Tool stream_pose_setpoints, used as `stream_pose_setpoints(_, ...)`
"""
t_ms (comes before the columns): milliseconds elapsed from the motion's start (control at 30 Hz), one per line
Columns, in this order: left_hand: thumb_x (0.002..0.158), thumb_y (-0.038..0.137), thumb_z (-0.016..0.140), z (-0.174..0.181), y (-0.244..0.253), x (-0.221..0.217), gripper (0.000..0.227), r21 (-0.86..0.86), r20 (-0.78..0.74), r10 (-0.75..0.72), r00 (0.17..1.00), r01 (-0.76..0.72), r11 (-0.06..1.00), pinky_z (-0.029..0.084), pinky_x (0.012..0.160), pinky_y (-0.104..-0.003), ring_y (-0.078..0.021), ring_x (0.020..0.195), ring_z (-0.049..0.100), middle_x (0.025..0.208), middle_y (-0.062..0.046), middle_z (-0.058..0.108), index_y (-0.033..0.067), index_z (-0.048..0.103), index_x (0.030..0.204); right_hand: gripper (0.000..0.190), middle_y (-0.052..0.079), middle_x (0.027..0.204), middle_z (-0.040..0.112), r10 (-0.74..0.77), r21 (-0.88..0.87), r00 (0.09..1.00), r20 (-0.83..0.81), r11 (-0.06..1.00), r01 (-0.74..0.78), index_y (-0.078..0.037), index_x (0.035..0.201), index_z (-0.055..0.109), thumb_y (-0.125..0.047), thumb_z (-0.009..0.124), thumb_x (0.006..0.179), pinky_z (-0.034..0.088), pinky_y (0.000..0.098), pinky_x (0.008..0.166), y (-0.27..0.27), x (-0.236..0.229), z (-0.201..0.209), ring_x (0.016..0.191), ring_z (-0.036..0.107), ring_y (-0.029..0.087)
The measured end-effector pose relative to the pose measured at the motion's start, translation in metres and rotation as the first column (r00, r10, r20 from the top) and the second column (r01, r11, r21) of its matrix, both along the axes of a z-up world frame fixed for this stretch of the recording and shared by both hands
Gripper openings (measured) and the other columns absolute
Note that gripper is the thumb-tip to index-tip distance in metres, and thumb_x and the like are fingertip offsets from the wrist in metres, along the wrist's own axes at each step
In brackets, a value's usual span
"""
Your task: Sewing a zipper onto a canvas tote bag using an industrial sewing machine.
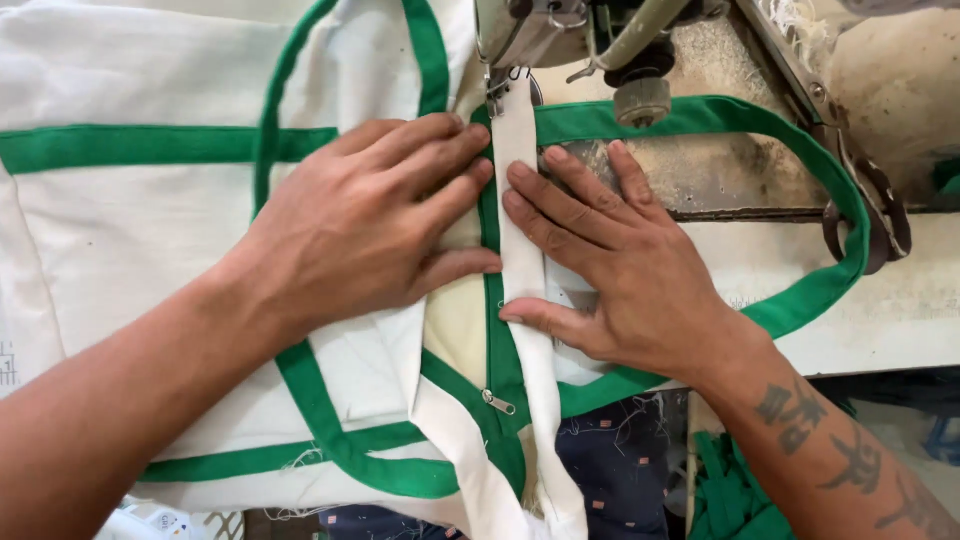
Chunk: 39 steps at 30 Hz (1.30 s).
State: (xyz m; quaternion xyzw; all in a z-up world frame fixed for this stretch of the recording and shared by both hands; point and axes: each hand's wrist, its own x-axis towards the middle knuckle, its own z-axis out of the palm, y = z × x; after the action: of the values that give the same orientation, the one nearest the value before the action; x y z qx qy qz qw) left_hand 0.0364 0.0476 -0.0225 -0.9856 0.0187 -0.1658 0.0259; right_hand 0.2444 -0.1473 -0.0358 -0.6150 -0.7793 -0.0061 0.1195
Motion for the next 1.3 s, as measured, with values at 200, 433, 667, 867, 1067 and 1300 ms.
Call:
stream_pose_setpoints(200,0.115,0.068,0.059,0.0,0.003,-0.006,0.06,0.1,0.155,-0.02,0.988,0.005,0.995,0.053,0.099,-0.041,-0.0291,0.134,0.067,0.14,-0.012,0.08,0.0113,0.076,0.124,0.092,0.007,0.186,0.015,-0.033,-0.047,0.999,0.012,0.998,0.033,-0.024,0.178,0.025,-0.069,0.067,0.111,0.016,0.0609,0.146,-0.003,0.0,-0.001,0.176,0.015,0.033)
stream_pose_setpoints(433,0.11,0.077,0.061,-0.004,0.005,-0.011,0.062,0.081,0.154,-0.027,0.988,0.015,0.997,0.055,0.095,-0.043,-0.0299,0.133,0.069,0.146,-0.01,0.078,0.0206,0.075,0.131,0.091,0.004,0.183,0.027,-0.035,-0.038,0.999,-0.032,0.999,0.033,-0.024,0.175,0.038,-0.068,0.075,0.105,0.021,0.0638,0.144,-0.004,0.001,-0.001,0.173,0.029,0.033)
stream_pose_setpoints(667,0.109,0.075,0.059,-0.004,0.013,-0.015,0.064,0.092,0.141,-0.112,0.984,0.1,0.991,0.055,0.092,-0.043,-0.0305,0.129,0.07,0.14,-0.005,0.078,0.0252,0.069,0.148,0.095,0.001,0.183,0.032,-0.034,-0.039,0.999,0.021,0.999,0.034,-0.028,0.173,0.042,-0.072,0.084,0.099,0.009,0.0782,0.137,0.003,0.01,0.002,0.172,0.032,0.03)
stream_pose_setpoints(867,0.108,0.077,0.057,-0.002,0.027,-0.007,0.062,0.089,0.128,-0.114,0.985,0.103,0.991,0.055,0.096,-0.044,-0.0311,0.131,0.068,0.144,-0.006,0.078,0.0265,0.077,0.138,0.093,-0.001,0.183,0.036,-0.054,-0.029,0.999,0.008,0.998,0.054,-0.032,0.17,0.051,-0.072,0.087,0.095,0.044,0.08,0.112,0.012,0.015,0.006,0.173,0.038,0.03)
stream_pose_setpoints(1067,0.109,0.075,0.061,-0.007,0.039,-0.001,0.058,0.086,0.189,-0.126,0.974,0.112,0.99,0.056,0.096,-0.043,-0.0304,0.132,0.069,0.141,-0.006,0.08,0.0263,0.079,0.135,0.089,0.002,0.181,0.041,-0.062,-0.01,0.997,0.047,0.998,0.062,-0.033,0.168,0.054,-0.072,0.09,0.098,0.051,0.0466,0.088,0.022,0.021,0.006,0.172,0.04,0.033)
stream_pose_setpoints(1300,0.108,0.075,0.061,-0.008,0.052,0.006,0.061,0.083,0.202,-0.148,0.968,0.134,0.988,0.056,0.095,-0.043,-0.0299,0.129,0.07,0.139,-0.005,0.081,0.0257,0.081,0.137,0.087,0.002,0.181,0.04,-0.067,-0.004,0.994,-0.083,0.998,0.067,-0.03,0.169,0.051,-0.06,0.094,0.099,0.061,0.0544,0.118,0.029,0.02,0.004,0.174,0.036,0.036)
